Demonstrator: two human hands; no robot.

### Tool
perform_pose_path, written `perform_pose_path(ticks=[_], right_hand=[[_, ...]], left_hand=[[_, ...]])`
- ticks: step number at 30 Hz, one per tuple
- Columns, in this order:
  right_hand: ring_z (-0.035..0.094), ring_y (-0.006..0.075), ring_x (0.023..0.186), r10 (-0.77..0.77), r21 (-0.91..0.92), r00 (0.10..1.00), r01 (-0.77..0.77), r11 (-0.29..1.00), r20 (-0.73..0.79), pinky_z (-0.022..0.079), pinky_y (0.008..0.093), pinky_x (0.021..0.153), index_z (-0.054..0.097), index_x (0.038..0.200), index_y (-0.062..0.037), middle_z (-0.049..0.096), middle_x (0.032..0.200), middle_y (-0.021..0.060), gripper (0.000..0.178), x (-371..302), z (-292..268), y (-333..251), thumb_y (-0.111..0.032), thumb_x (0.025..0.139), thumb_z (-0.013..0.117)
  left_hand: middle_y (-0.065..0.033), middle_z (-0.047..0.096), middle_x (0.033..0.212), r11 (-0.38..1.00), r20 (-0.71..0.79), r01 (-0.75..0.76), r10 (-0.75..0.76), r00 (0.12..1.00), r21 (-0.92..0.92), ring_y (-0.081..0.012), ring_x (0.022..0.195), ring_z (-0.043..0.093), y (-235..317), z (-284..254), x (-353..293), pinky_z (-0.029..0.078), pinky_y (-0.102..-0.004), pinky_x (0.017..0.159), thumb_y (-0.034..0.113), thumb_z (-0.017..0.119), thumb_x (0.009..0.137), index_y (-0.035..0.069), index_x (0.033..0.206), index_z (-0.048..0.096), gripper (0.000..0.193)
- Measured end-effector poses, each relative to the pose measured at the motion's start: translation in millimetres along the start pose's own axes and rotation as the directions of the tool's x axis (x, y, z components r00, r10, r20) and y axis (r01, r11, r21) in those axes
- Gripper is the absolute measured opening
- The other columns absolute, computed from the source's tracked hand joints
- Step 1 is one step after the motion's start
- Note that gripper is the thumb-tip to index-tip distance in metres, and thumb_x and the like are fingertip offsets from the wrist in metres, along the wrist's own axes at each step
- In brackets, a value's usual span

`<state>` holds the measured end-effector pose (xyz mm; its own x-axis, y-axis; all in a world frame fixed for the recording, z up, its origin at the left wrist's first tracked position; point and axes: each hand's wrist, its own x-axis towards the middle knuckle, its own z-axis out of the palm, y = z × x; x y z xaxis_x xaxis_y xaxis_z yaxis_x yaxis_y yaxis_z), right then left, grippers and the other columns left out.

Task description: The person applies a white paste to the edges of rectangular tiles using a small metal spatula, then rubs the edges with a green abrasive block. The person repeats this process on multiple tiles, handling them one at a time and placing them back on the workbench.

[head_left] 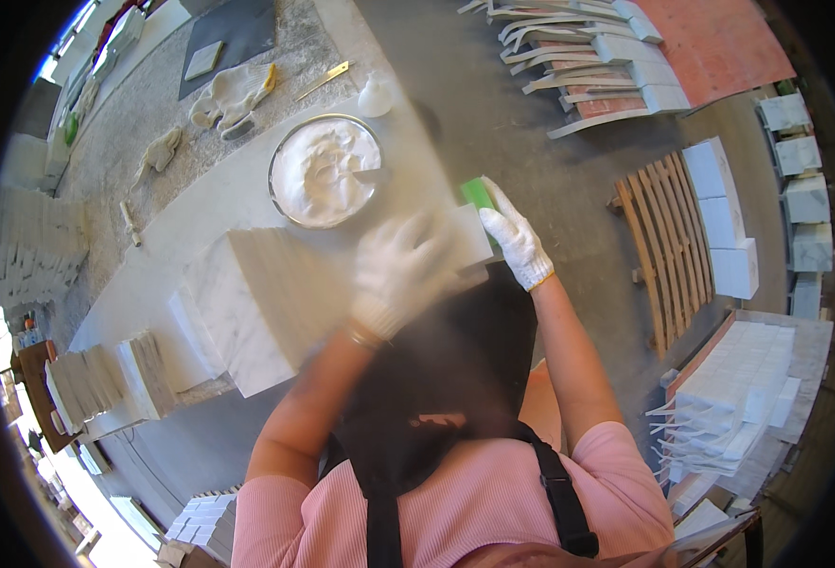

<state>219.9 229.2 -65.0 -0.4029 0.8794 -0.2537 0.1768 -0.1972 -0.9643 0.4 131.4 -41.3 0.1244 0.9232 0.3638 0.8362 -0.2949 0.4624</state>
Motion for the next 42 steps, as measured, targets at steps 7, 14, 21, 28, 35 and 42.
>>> perform_pose_path(ticks=[7,14,21,28,35,42], right_hand=[[0.045,0.0223,0.147,-0.188,-0.198,0.981,0.177,0.964,-0.038,0.035,0.0354,0.121,0.038,0.163,-0.0024,0.048,0.161,0.0139,0.072,-39.3,-1.0,-7.3,-0.032,0.102,0.062],[0.042,0.0229,0.149,-0.021,0.161,1.0,0.021,0.987,-0.002,0.031,0.0356,0.123,0.033,0.164,-0.0016,0.045,0.163,0.0153,0.074,-12.3,4.6,-14.5,-0.032,0.103,0.063],[0.04,0.0222,0.151,-0.119,-0.015,0.993,0.119,0.993,-0.007,0.029,0.0352,0.124,0.033,0.163,0.0016,0.044,0.164,0.0154,0.076,-29.9,3.0,-9.8,-0.035,0.103,0.063],[0.042,0.0225,0.149,-0.075,-0.086,0.997,0.076,0.993,0.019,0.033,0.0359,0.122,0.035,0.163,-0.0013,0.045,0.163,0.0159,0.08,-41.1,-6.6,-10.6,-0.04,0.101,0.066],[0.036,0.0228,0.154,-0.092,-0.02,0.996,0.092,0.996,0.004,0.026,0.0367,0.126,0.033,0.164,-0.0015,0.042,0.165,0.0143,0.079,-9.6,0.4,-8.7,-0.033,0.099,0.065],[0.041,0.022,0.15,-0.182,-0.308,0.982,0.191,0.932,0.059,0.03,0.0354,0.123,0.034,0.164,-0.003,0.044,0.164,0.0138,0.078,-45.5,-9.8,-7.9,-0.031,0.099,0.066]], left_hand=[[-0.0093,0.062,0.138,1.0,0.021,0.022,-0.022,1.0,-0.001,-0.0352,0.125,0.058,0.7,3.8,-3.7,0.044,-0.0498,0.102,0.043,0.086,0.071,0.019,0.123,0.073,0.058],[-0.009,0.062,0.139,1.0,0.019,0.006,-0.006,1.0,0.005,-0.0355,0.125,0.058,2.1,0.6,-1.4,0.044,-0.05,0.103,0.043,0.086,0.071,0.019,0.123,0.073,0.058],[-0.0094,0.063,0.138,1.0,0.008,0.003,-0.003,1.0,0.018,-0.0359,0.124,0.059,0.3,5.0,-4.0,0.046,-0.0502,0.101,0.042,0.086,0.072,0.019,0.122,0.073,0.056],[-0.0099,0.063,0.138,1.0,-0.015,-0.007,0.007,1.0,0.009,-0.0356,0.123,0.059,0.7,1.2,-0.3,0.046,-0.0505,0.1,0.041,0.086,0.071,0.018,0.121,0.073,0.057],[-0.0098,0.063,0.139,1.0,0.001,0.005,-0.005,1.0,0.002,-0.0354,0.124,0.059,2.0,1.1,-0.5,0.046,-0.0504,0.102,0.041,0.086,0.072,0.018,0.122,0.073,0.057],[-0.0109,0.062,0.139,1.0,0.006,0.012,-0.012,1.0,-0.005,-0.0365,0.123,0.059,0.2,1.6,-2.5,0.046,-0.0508,0.101,0.042,0.085,0.073,0.018,0.121,0.073,0.055]])
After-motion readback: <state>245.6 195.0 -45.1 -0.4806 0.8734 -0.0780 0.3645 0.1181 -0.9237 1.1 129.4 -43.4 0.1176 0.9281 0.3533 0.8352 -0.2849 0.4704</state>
